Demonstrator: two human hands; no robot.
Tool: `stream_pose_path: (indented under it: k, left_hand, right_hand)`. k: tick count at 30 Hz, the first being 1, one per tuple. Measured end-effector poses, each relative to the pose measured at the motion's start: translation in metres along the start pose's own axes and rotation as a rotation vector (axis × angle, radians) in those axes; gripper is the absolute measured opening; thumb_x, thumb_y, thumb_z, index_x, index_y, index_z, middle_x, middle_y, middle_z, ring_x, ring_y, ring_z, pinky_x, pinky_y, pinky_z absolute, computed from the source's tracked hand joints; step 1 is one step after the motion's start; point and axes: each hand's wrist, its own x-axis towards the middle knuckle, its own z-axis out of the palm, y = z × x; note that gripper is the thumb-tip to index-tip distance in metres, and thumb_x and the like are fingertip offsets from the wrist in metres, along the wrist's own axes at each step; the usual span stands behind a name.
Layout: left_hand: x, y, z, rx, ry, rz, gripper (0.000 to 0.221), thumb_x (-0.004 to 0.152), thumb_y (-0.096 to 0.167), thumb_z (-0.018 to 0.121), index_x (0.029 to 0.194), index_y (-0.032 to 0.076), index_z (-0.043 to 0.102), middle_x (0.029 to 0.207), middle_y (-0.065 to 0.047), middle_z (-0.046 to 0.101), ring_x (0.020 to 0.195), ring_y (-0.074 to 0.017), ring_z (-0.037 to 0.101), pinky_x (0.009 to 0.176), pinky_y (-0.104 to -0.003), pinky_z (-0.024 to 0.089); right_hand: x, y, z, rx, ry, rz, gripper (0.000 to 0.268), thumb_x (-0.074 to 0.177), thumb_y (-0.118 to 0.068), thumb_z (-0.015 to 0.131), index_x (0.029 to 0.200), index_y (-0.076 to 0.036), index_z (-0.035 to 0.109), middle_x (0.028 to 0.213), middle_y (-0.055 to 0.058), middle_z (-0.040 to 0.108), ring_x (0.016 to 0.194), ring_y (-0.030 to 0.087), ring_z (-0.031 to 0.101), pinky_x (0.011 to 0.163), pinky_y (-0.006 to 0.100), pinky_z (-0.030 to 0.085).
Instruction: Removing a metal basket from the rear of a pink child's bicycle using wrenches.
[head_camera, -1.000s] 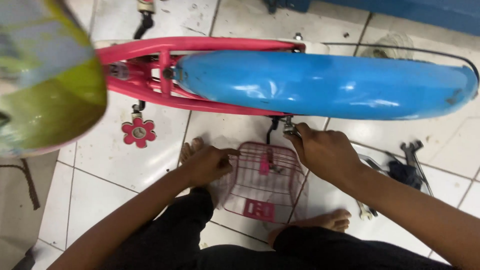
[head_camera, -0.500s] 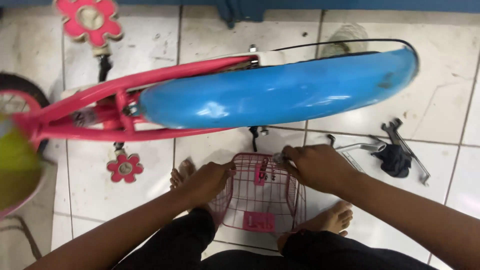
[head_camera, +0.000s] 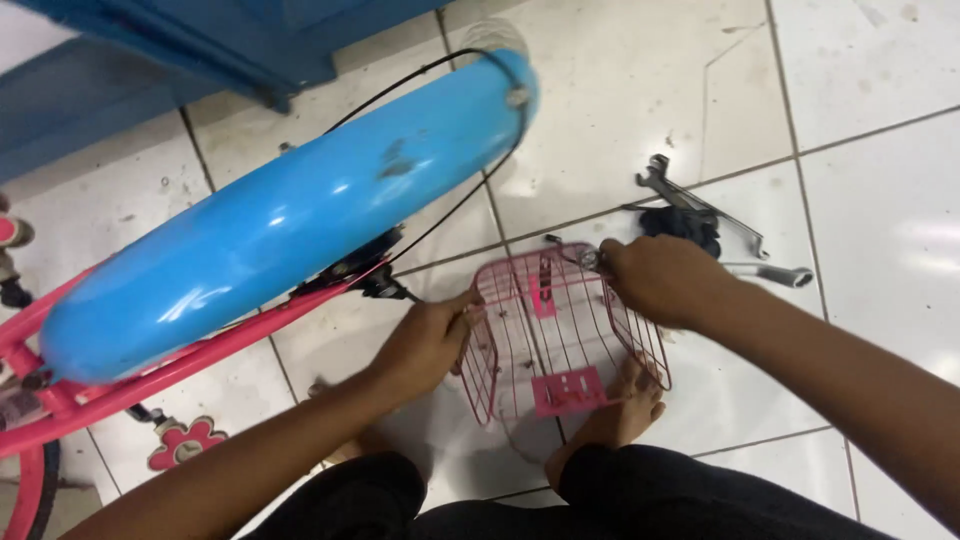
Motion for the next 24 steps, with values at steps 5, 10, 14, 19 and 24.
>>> stream_pose_path:
  k: [5,10,14,19,24]
  left_hand:
    - [0.032,0.026,-0.007,-0.02,0.068,0.052,0.041,0.101,0.021,0.06,0.14,0.006,0.062,0.077,-0.017,0.073,0.054,-0.0232,0.073,0.051,-0.029,0.06]
    - [0.034,0.068,-0.009,0.036,0.111,0.157,0.059,0.1,0.018,0.062,0.154,0.001,0.043,0.116,-0.025,0.063,0.092,-0.0288,0.069,0.067,-0.035,0.066]
    - [0.034,0.086,-0.009,0.2,0.138,0.253,0.073,0.101,0.016,0.058,0.162,-0.002,0.021,0.141,-0.033,0.039,0.128,-0.0475,0.049,0.097,-0.049,0.056]
    - [0.048,0.108,-0.002,0.053,0.104,0.125,0.085,0.107,0.03,0.05,0.164,0.002,-0.006,0.156,-0.038,0.023,0.144,-0.0549,0.036,0.112,-0.06,0.044]
    - [0.101,0.083,0.049,-0.36,0.251,0.002,0.1,0.098,0.026,0.061,0.165,0.013,-0.012,0.16,-0.038,0.026,0.136,-0.0519,0.051,0.1,-0.052,0.056]
  right_hand:
    - [-0.012,0.034,-0.03,0.159,0.035,0.031,0.029,0.096,-0.026,0.057,0.118,-0.009,0.068,0.09,0.022,0.078,0.091,0.045,0.077,0.077,0.053,0.061]
    - [-0.024,0.058,-0.048,0.282,0.094,0.061,0.035,0.098,-0.026,0.056,0.116,0.0,0.069,0.092,0.029,0.077,0.092,0.049,0.076,0.08,0.055,0.06]
    - [-0.046,0.064,-0.069,0.564,0.133,0.204,0.041,0.1,-0.027,0.052,0.115,0.007,0.069,0.096,0.033,0.075,0.1,0.052,0.072,0.086,0.058,0.056]
    - [-0.014,0.093,-0.026,0.759,0.316,0.313,0.046,0.1,-0.036,0.054,0.11,0.007,0.07,0.1,0.036,0.072,0.109,0.054,0.066,0.093,0.063,0.051]
    - [-0.009,0.089,-0.016,0.876,0.428,0.393,0.042,0.098,-0.036,0.054,0.107,0.001,0.072,0.093,0.029,0.073,0.103,0.048,0.07,0.087,0.058,0.054]
